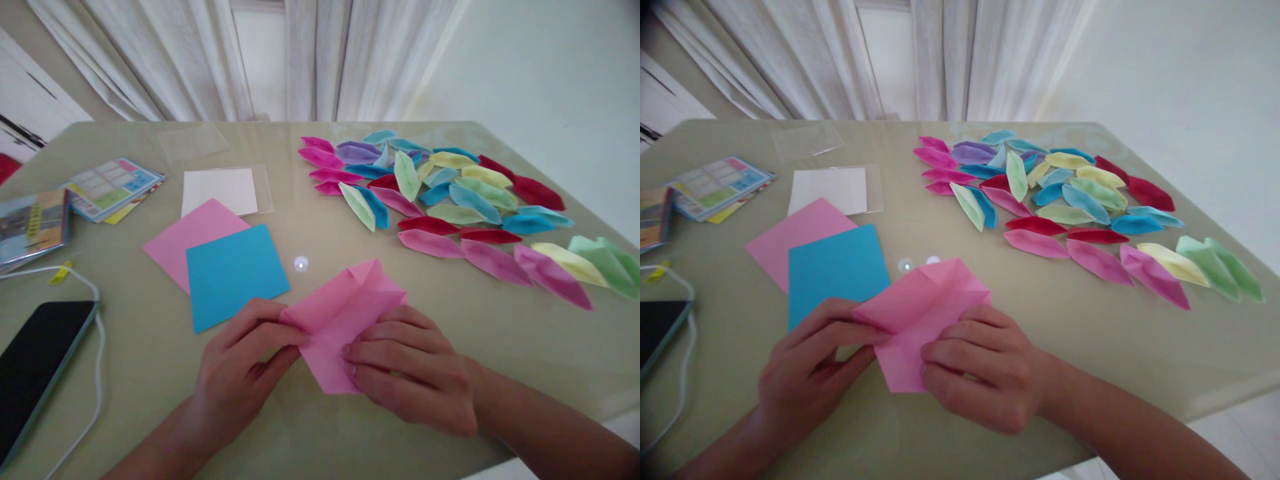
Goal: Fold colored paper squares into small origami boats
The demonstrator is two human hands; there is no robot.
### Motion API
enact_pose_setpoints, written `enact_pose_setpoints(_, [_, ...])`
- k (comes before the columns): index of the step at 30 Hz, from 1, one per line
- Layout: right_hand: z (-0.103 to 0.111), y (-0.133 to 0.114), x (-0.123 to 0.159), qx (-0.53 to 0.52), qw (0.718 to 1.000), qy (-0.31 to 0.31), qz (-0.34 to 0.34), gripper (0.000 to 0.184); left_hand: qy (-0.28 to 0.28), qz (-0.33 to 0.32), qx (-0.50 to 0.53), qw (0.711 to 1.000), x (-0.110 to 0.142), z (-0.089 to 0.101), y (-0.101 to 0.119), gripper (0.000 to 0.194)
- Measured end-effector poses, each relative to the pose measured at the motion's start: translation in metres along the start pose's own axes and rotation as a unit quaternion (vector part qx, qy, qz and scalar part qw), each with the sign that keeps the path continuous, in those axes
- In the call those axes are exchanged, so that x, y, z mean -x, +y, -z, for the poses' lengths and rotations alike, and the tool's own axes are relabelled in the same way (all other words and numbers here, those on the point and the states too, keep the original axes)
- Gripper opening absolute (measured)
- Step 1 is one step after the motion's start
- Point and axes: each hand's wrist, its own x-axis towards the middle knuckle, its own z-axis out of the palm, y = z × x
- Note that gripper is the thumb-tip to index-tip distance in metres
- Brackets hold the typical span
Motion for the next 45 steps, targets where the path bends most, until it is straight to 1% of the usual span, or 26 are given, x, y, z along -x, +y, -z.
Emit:
enact_pose_setpoints(5, [0.001, -0.002, -0.003, 0.005, 1.0, -0.011, 0.007, 0.018, -0.013, -0.007, -0.01, 1.0, 0.002, 0.002, 0.002, 0.015])
enact_pose_setpoints(9, [0.002, -0.002, -0.005, 0.01, 1.0, -0.022, 0.009, 0.022, -0.027, 0.004, -0.004, 1.0, 0.002, 0.0, 0.0, 0.023])
enact_pose_setpoints(11, [0.003, -0.002, -0.006, 0.01, 1.0, -0.017, 0.017, 0.023, -0.035, 0.012, 0.011, 0.999, 0.003, -0.003, -0.002, 0.026])
enact_pose_setpoints(13, [0.002, -0.002, -0.006, 0.004, 1.0, -0.022, 0.019, 0.02, -0.038, 0.014, 0.035, 0.999, 0.006, -0.006, -0.004, 0.03])
enact_pose_setpoints(15, [0.002, -0.002, -0.006, -0.008, 0.999, -0.027, 0.016, 0.018, -0.031, 0.018, 0.06, 0.998, 0.011, -0.01, -0.004, 0.038])
enact_pose_setpoints(17, [0.001, -0.002, -0.006, -0.017, 0.999, -0.032, 0.012, 0.019, -0.008, 0.041, 0.073, 0.996, 0.016, -0.014, -0.002, 0.049])
enact_pose_setpoints(21, [-0.001, -0.005, -0.003, -0.03, 0.999, -0.019, 0.005, 0.021, 0.026, 0.114, 0.105, 0.988, 0.021, -0.018, 0.003, 0.067])
enact_pose_setpoints(23, [-0.002, -0.007, -0.002, -0.038, 0.999, -0.006, -0.008, 0.019, 0.016, 0.123, 0.108, 0.986, 0.02, -0.018, 0.005, 0.062])
enact_pose_setpoints(26, [-0.007, -0.008, 0.001, -0.047, 0.998, 0.02, -0.031, 0.014, -0.013, 0.113, 0.079, 0.99, 0.017, -0.018, 0.007, 0.043])
enact_pose_setpoints(28, [-0.009, -0.009, 0.001, -0.058, 0.996, 0.03, -0.063, 0.01, -0.029, 0.103, 0.076, 0.991, 0.016, -0.018, 0.008, 0.036])
enact_pose_setpoints(31, [-0.011, -0.01, -0.001, -0.075, 0.99, 0.03, -0.119, 0.01, -0.023, 0.104, 0.085, 0.991, 0.017, -0.02, 0.008, 0.04])
enact_pose_setpoints(33, [-0.01, -0.011, -0.002, -0.08, 0.988, 0.032, -0.13, 0.013, -0.009, 0.121, 0.089, 0.989, 0.021, -0.021, 0.008, 0.046])
enact_pose_setpoints(35, [-0.01, -0.012, -0.004, -0.076, 0.986, 0.022, -0.144, 0.014, 0.003, 0.134, 0.095, 0.986, 0.024, -0.022, 0.007, 0.048])
enact_pose_setpoints(38, [-0.009, -0.013, -0.005, -0.077, 0.981, 0.005, -0.177, 0.011, 0.017, 0.14, 0.102, 0.985, 0.027, -0.022, 0.007, 0.038])
enact_pose_setpoints(41, [-0.009, -0.013, -0.006, -0.118, 0.972, 0.0, -0.204, 0.012, 0.026, 0.148, 0.1, 0.984, 0.025, -0.022, 0.008, 0.032])
enact_pose_setpoints(43, [-0.008, -0.011, -0.007, -0.154, 0.964, 0.0, -0.218, 0.012, 0.033, 0.153, 0.104, 0.982, 0.023, -0.023, 0.008, 0.037])
enact_pose_setpoints(45, [-0.007, -0.01, -0.007, -0.188, 0.955, 0.001, -0.23, 0.01, 0.049, 0.157, 0.13, 0.978, 0.022, -0.026, 0.008, 0.047])
